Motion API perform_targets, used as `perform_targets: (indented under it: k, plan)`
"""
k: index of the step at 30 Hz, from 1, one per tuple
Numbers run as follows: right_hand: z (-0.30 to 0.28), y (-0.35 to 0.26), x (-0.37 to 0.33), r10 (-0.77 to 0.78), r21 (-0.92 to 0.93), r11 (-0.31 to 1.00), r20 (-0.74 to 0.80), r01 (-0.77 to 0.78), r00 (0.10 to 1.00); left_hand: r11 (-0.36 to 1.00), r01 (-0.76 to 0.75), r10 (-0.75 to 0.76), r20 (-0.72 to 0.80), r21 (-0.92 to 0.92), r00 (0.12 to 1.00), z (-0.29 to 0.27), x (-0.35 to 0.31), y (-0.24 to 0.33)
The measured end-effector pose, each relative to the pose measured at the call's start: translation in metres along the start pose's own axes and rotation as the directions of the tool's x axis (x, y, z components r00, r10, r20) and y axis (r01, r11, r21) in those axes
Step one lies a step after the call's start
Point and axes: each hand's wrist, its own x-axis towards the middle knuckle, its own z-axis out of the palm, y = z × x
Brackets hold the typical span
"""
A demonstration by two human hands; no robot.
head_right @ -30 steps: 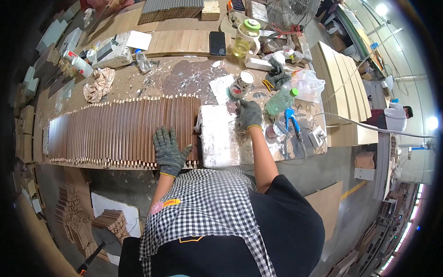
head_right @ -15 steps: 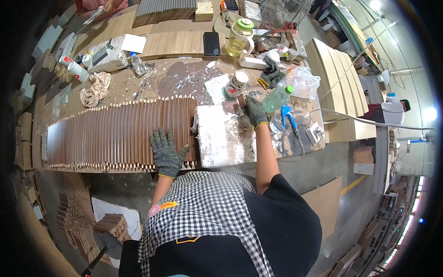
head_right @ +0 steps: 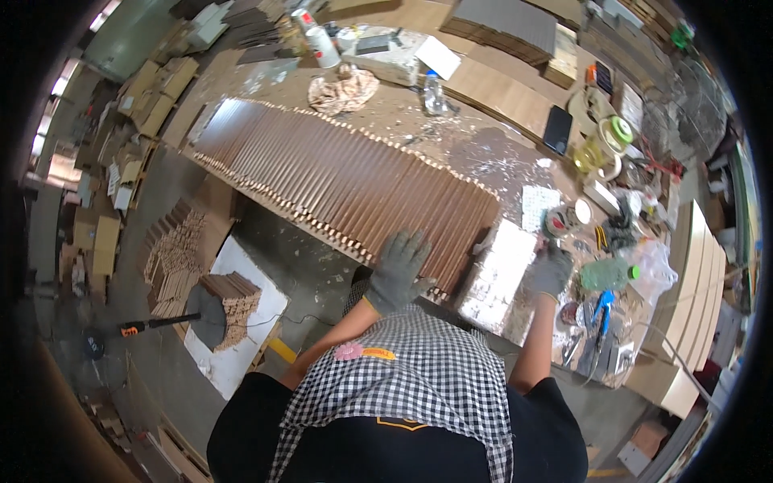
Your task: The person organizes wooden slats on a workbench by hand, arranging them in a row and turning several individual slats over before lifting the entire assembled section.
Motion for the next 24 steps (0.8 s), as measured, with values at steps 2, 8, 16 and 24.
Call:
perform_targets:
  k: [2, 8, 16, 24]
  plan:
    - [-0.005, -0.019, 0.009, 0.269, 0.486, 0.830, 0.080, -0.273, 0.960, 0.998, 0.062, -0.062, -0.084, 0.001, 0.995, -0.014, -0.031, -0.005]
    - [0.007, 0.013, 0.011, 0.048, -0.193, 0.981, 0.123, -0.024, 0.991, 0.915, 0.399, -0.387, -0.140, 0.067, 0.911, -0.049, -0.113, -0.029]
    - [0.003, -0.002, 0.022, -0.010, -0.108, 0.994, 0.041, 0.014, 0.999, 0.812, 0.573, -0.568, -0.369, -0.107, 0.736, -0.068, -0.113, -0.102]
    - [0.004, -0.025, 0.027, 0.195, -0.262, 0.955, 0.213, -0.136, 0.957, 0.916, 0.390, -0.288, -0.518, 0.098, 0.805, -0.080, -0.076, -0.250]
